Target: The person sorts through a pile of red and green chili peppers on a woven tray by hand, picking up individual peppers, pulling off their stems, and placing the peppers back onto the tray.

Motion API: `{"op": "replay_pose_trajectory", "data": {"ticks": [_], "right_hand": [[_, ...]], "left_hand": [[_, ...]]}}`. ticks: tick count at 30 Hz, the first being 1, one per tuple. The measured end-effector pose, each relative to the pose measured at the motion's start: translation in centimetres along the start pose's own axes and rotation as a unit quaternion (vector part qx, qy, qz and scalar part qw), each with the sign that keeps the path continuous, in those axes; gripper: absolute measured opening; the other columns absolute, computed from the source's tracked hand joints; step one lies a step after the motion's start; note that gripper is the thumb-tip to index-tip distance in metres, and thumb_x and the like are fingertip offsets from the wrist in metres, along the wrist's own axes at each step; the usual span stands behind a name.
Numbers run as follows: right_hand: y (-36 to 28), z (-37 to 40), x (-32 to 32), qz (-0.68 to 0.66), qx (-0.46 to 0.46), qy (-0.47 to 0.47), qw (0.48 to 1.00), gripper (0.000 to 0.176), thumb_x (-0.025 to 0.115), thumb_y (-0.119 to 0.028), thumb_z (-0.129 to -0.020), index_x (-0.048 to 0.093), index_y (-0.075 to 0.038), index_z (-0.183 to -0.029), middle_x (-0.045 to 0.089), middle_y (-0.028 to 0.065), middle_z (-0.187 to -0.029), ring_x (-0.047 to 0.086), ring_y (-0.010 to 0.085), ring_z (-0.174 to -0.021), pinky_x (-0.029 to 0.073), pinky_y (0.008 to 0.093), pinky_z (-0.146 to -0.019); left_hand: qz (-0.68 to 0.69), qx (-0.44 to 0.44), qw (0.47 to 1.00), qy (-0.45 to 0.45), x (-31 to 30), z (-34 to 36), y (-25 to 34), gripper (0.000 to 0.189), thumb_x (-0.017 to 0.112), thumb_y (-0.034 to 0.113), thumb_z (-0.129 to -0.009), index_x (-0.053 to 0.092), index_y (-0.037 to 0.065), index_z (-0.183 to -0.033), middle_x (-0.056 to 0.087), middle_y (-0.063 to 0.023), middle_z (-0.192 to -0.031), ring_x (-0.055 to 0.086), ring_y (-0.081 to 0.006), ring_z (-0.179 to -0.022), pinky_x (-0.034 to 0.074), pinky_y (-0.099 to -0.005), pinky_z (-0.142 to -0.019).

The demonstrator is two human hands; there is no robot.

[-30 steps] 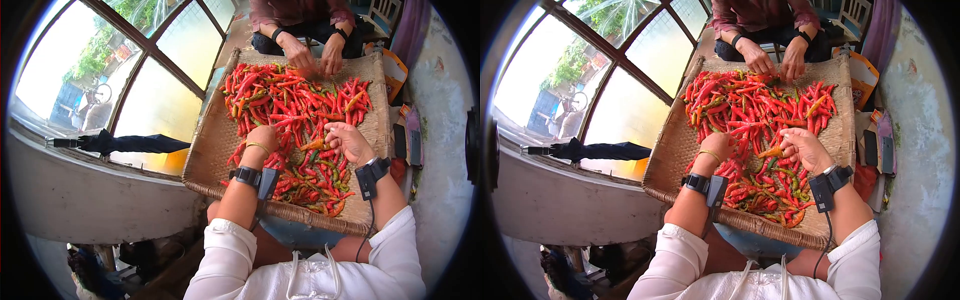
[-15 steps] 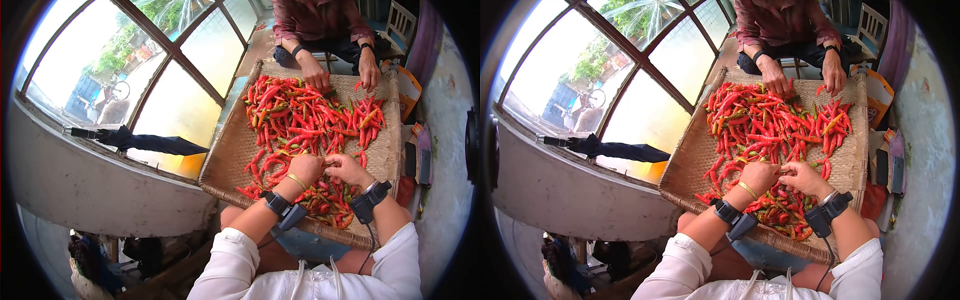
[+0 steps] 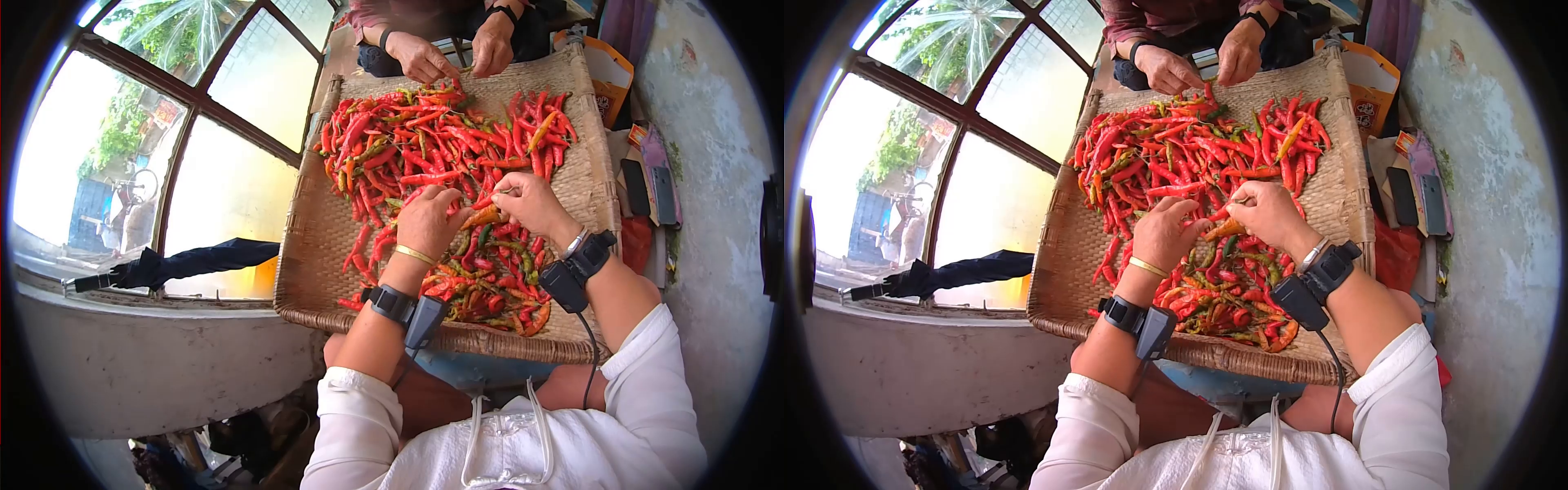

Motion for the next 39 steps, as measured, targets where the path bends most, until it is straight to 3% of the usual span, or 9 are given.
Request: {"op": "replay_pose_trajectory", "data": {"ticks": [2, 6, 8, 17, 22, 29, 34, 36, 39], "right_hand": [[0.3, -0.7, -1.9, -0.178, 0.061, 0.056, 0.981, 0.016, 0.055, -0.019, -0.082, 0.057, -0.003, -0.085, 0.054, -0.0001, -0.061, 0.048, 0.0041, -0.049, 0.038, 0.0185, -0.042], [2.4, -1.1, -2.9, -0.392, 0.119, 0.118, 0.905, 0.026, 0.054, -0.023, -0.083, 0.050, -0.005, -0.102, 0.054, 0.0004, -0.070, 0.052, 0.0057, -0.053, 0.042, 0.0186, -0.042], [2.5, -0.6, -1.9, -0.375, 0.128, 0.087, 0.914, 0.028, 0.054, -0.023, -0.083, 0.049, -0.004, -0.104, 0.055, 0.0009, -0.072, 0.053, 0.0063, -0.055, 0.043, 0.0190, -0.043], [1.6, 0.2, 1.2, -0.123, 0.145, -0.123, 0.974, 0.029, 0.050, -0.017, -0.084, 0.049, -0.001, -0.108, 0.054, 0.0025, -0.080, 0.054, 0.0073, -0.058, 0.043, 0.0175, -0.045], [1.4, 0.5, 1.6, -0.185, 0.128, -0.109, 0.968, 0.020, 0.055, -0.018, -0.081, 0.055, -0.003, -0.096, 0.054, 0.0004, -0.070, 0.050, 0.0050, -0.052, 0.039, 0.0177, -0.042], [0.8, -0.3, -0.7, -0.219, 0.099, -0.014, 0.971, 0.010, 0.055, -0.015, -0.082, 0.055, -0.006, -0.085, 0.054, -0.0005, -0.064, 0.049, 0.0037, -0.049, 0.040, 0.0180, -0.042], [1.3, -1.1, -3.7, -0.492, 0.045, 0.163, 0.854, 0.021, 0.054, -0.017, -0.083, 0.048, -0.007, -0.100, 0.057, 0.0028, -0.078, 0.057, 0.0081, -0.060, 0.044, 0.0193, -0.045], [2.6, -1.1, -3.5, -0.473, 0.106, 0.139, 0.864, 0.030, 0.054, -0.018, -0.084, 0.045, -0.005, -0.109, 0.057, 0.0033, -0.079, 0.057, 0.0087, -0.062, 0.044, 0.0202, -0.047], [2.4, -0.9, -0.9, -0.227, 0.130, 0.023, 0.965, 0.038, 0.053, -0.017, -0.082, 0.046, -0.001, -0.115, 0.058, 0.0055, -0.088, 0.057, 0.0111, -0.062, 0.044, 0.0222, -0.049]], "left_hand": [[-0.071, 0.021, 0.993, 0.097, 0.2, -0.5, -2.4, 0.031, 0.064, 0.025, -0.071, 0.058, 0.007, -0.096, 0.058, -0.0103, -0.090, 0.057, -0.0274, -0.081, 0.047, -0.0368, -0.069], [-0.088, -0.055, 0.993, 0.064, 1.7, -0.3, -5.0, 0.031, 0.063, 0.021, -0.070, 0.058, 0.007, -0.098, 0.058, -0.0114, -0.094, 0.057, -0.0289, -0.084, 0.046, -0.0376, -0.072], [-0.078, -0.129, 0.986, -0.066, 1.9, -0.3, -5.3, 0.031, 0.063, 0.021, -0.069, 0.059, 0.007, -0.097, 0.058, -0.0123, -0.096, 0.057, -0.0293, -0.085, 0.046, -0.0381, -0.073], [-0.082, -0.126, 0.984, -0.099, 1.2, 0.0, -4.6, 0.024, 0.063, 0.021, -0.069, 0.061, 0.009, -0.090, 0.060, -0.0101, -0.086, 0.057, -0.0272, -0.083, 0.047, -0.0378, -0.071], [0.091, 0.064, 0.991, -0.076, 0.2, -0.4, 0.7, 0.024, 0.064, 0.016, -0.071, 0.060, 0.003, -0.091, 0.060, -0.0123, -0.079, 0.058, -0.0284, -0.075, 0.046, -0.0354, -0.065], [0.031, -0.004, 0.998, -0.055, 0.8, -0.2, -1.2, 0.017, 0.060, 0.020, -0.074, 0.060, 0.007, -0.084, 0.060, -0.0094, -0.078, 0.058, -0.0270, -0.072, 0.047, -0.0357, -0.062], [-0.044, -0.044, 0.998, -0.004, 0.8, -0.3, -3.1, 0.027, 0.058, 0.021, -0.075, 0.055, 0.009, -0.099, 0.058, -0.0096, -0.095, 0.058, -0.0285, -0.080, 0.048, -0.0373, -0.067], [-0.058, -0.048, 0.997, -0.024, 1.8, -0.3, -3.4, 0.039, 0.058, 0.018, -0.075, 0.048, 0.009, -0.111, 0.050, -0.0118, -0.113, 0.056, -0.0307, -0.087, 0.047, -0.0386, -0.071], [-0.060, -0.058, 0.995, -0.063, 2.9, 0.1, -4.6, 0.048, 0.054, 0.018, -0.074, 0.040, 0.009, -0.119, 0.044, -0.0123, -0.120, 0.057, -0.0323, -0.084, 0.047, -0.0395, -0.071]]}}
Point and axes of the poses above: each hand's wrist, its own z-axis away from the middle knuckle, its own x-axis out of the palm, y = z × x, the point moved 2 cm from there along -z, towards the middle knuckle
